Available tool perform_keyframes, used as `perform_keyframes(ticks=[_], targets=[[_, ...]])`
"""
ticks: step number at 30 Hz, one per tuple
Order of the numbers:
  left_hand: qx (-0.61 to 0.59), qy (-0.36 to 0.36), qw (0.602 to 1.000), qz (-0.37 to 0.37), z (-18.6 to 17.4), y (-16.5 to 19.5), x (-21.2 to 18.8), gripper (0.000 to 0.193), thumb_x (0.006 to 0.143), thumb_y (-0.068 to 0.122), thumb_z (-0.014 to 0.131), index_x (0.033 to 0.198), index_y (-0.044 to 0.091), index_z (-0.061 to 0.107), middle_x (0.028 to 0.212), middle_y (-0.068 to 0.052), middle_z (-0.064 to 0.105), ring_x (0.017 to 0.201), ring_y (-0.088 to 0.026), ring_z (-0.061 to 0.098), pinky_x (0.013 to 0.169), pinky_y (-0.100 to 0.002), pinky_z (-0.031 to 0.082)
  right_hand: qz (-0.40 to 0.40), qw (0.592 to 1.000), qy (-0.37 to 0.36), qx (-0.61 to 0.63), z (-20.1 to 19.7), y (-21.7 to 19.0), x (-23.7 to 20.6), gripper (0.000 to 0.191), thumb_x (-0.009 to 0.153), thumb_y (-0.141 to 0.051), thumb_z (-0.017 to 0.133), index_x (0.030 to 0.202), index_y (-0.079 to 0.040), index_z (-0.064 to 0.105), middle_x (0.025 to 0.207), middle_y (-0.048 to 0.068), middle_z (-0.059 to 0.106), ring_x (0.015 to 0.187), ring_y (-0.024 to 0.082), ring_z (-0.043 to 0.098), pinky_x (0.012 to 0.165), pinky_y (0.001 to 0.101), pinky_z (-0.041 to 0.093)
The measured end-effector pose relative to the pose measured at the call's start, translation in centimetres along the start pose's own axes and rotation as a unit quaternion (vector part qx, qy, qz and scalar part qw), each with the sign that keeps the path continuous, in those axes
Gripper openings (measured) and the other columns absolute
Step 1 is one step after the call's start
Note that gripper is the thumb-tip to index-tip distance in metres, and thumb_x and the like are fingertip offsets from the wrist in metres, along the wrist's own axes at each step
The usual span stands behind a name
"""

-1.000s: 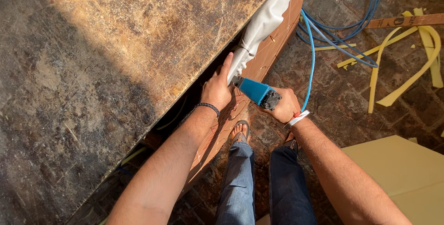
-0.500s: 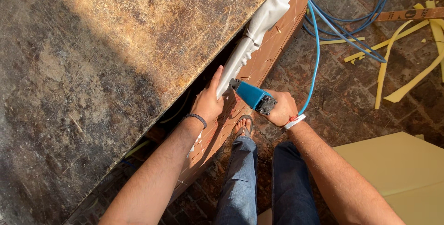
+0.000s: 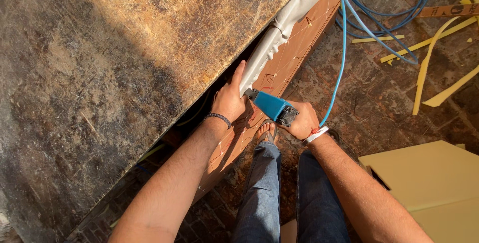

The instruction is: The person staples white fabric onto the edge of a tufted upholstered headboard panel using a pneumatic nail gun, pulling the fabric taut with one hand while driving staples along the wooden frame, and repositions the panel to staple different sections.

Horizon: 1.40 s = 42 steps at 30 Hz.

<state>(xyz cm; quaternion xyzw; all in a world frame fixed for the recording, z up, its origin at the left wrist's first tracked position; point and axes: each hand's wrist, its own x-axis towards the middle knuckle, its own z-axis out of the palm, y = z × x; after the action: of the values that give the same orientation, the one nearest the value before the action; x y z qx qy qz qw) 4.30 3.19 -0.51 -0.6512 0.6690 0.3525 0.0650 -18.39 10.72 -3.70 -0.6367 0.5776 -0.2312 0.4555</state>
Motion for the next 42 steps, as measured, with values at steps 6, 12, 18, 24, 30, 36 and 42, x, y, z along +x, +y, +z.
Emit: perform_keyframes(ticks=[6, 12, 18, 24, 30, 36, 42], targets=[[-0.144, 0.055, 0.974, 0.165, -0.4, -2.3, -2.2, 0.103, 0.074, -0.003, 0.059, 0.16, 0.025, 0.012, 0.124, -0.031, 0.066, 0.099, -0.04, 0.072, 0.09, -0.049, 0.058, 0.02, 1.0, 0.007, 0.001, 1.0, 0.1, -0.7, 0.05, 0.072, -0.035, 0.082, 0.115, -0.011, 0.076, 0.089, 0.02, 0.076, 0.081, 0.036, 0.076, 0.07, 0.0432, 0.06], [-0.298, 0.054, 0.943, 0.138, 1.0, -4.2, -2.6, 0.074, 0.085, 0.01, 0.038, 0.159, 0.021, 0.034, 0.13, -0.023, 0.068, 0.101, -0.028, 0.077, 0.09, -0.04, 0.064, 0.009, 0.999, -0.015, 0.029, 1.2, -0.1, -0.9, 0.049, 0.073, -0.035, 0.082, 0.116, -0.011, 0.075, 0.09, 0.018, 0.077, 0.081, 0.034, 0.077, 0.073, 0.0415, 0.061], [-0.3, 0.104, 0.936, 0.153, 0.7, -4.1, -2.5, 0.062, 0.096, 0.014, 0.039, 0.158, 0.019, 0.045, 0.13, -0.022, 0.071, 0.108, -0.027, 0.075, 0.096, -0.038, 0.057, 0.035, 0.998, 0.055, 0.016, -0.7, -2.6, -1.9, 0.048, 0.076, -0.027, 0.081, 0.121, -0.01, 0.075, 0.102, 0.02, 0.077, 0.094, 0.033, 0.076, 0.08, 0.0393, 0.058], [-0.282, 0.078, 0.955, 0.048, 0.7, -0.7, -4.4, 0.064, 0.09, 0.018, 0.06, 0.152, 0.019, 0.046, 0.114, -0.014, 0.075, 0.104, -0.025, 0.076, 0.093, -0.038, 0.057, -0.112, 0.962, 0.247, -0.034, -9.6, -8.2, -0.5, 0.058, 0.085, -0.015, 0.076, 0.141, -0.011, 0.063, 0.119, 0.017, 0.074, 0.105, 0.027, 0.075, 0.091, 0.0344, 0.056], [-0.2, 0.132, 0.964, 0.117, 0.5, 2.6, -6.3, 0.075, 0.084, 0.019, 0.072, 0.152, 0.015, 0.04, 0.136, -0.022, 0.064, 0.117, -0.037, 0.065, 0.096, -0.045, 0.054, -0.234, 0.906, 0.202, -0.29, -16.8, -16.7, 8.6, 0.075, 0.079, -0.016, 0.079, 0.151, -0.012, 0.059, 0.116, 0.013, 0.067, 0.103, 0.033, 0.063, 0.092, 0.0436, 0.049], [-0.274, 0.004, 0.961, 0.028, 1.9, 3.5, -6.9, 0.081, 0.083, 0.021, 0.066, 0.157, 0.018, 0.031, 0.141, -0.017, 0.061, 0.124, -0.034, 0.064, 0.103, -0.041, 0.052, -0.341, 0.847, 0.118, -0.39, -15.3, -19.5, 19.4, 0.055, 0.091, -0.011, 0.071, 0.142, -0.032, 0.067, 0.122, 0.004, 0.068, 0.112, 0.028, 0.063, 0.101, 0.0441, 0.046], [-0.254, -0.017, 0.962, 0.098, 4.0, 2.7, -7.1, 0.094, 0.087, 0.021, 0.065, 0.163, 0.014, 0.01, 0.156, -0.022, 0.044, 0.138, -0.042, 0.047, 0.112, -0.045, 0.041, -0.111, 0.888, 0.437, -0.09, -11.9, -11.9, 10.7, 0.046, 0.088, -0.012, 0.071, 0.134, -0.012, 0.066, 0.132, 0.013, 0.063, 0.12, 0.028, 0.062, 0.105, 0.0444, 0.051]])
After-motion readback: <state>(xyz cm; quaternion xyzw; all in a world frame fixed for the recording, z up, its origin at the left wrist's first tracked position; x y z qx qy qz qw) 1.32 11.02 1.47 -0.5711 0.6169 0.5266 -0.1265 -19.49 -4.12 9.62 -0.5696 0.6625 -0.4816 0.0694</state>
